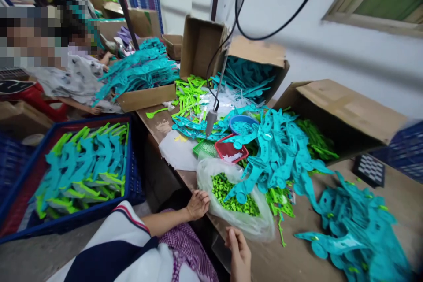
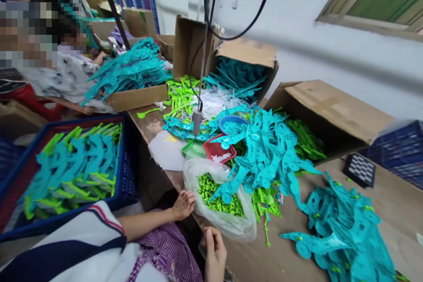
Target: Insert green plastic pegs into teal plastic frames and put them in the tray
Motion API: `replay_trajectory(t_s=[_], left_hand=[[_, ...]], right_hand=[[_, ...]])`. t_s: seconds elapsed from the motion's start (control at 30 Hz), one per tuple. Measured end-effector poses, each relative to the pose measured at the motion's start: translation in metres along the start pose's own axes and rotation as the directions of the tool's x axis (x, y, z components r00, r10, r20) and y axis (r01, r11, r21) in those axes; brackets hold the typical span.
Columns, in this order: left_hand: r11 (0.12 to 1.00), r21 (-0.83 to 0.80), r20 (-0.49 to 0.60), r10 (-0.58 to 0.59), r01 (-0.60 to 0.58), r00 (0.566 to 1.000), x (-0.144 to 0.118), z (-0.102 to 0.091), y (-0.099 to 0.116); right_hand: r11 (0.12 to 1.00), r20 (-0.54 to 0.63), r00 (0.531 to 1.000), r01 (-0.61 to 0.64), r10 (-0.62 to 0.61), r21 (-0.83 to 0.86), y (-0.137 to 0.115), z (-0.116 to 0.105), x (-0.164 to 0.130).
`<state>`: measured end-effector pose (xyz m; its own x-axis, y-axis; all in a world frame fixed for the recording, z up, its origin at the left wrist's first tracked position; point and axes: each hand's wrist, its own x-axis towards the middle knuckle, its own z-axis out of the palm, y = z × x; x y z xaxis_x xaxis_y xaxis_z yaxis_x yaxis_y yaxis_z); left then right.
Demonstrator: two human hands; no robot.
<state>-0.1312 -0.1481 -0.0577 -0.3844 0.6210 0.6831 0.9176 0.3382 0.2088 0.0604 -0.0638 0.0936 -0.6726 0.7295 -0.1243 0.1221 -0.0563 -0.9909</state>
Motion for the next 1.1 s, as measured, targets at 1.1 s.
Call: replay_trajectory(t_s=[1.1], left_hand=[[-0.029, 0.217, 0.385, -0.916, 0.976, -0.113, -0.129, -0.219, 0.017]], right_hand=[[0.802, 0.733, 0.677, 0.473, -0.067, -0.363, -0.105, 0.041, -0.022]])
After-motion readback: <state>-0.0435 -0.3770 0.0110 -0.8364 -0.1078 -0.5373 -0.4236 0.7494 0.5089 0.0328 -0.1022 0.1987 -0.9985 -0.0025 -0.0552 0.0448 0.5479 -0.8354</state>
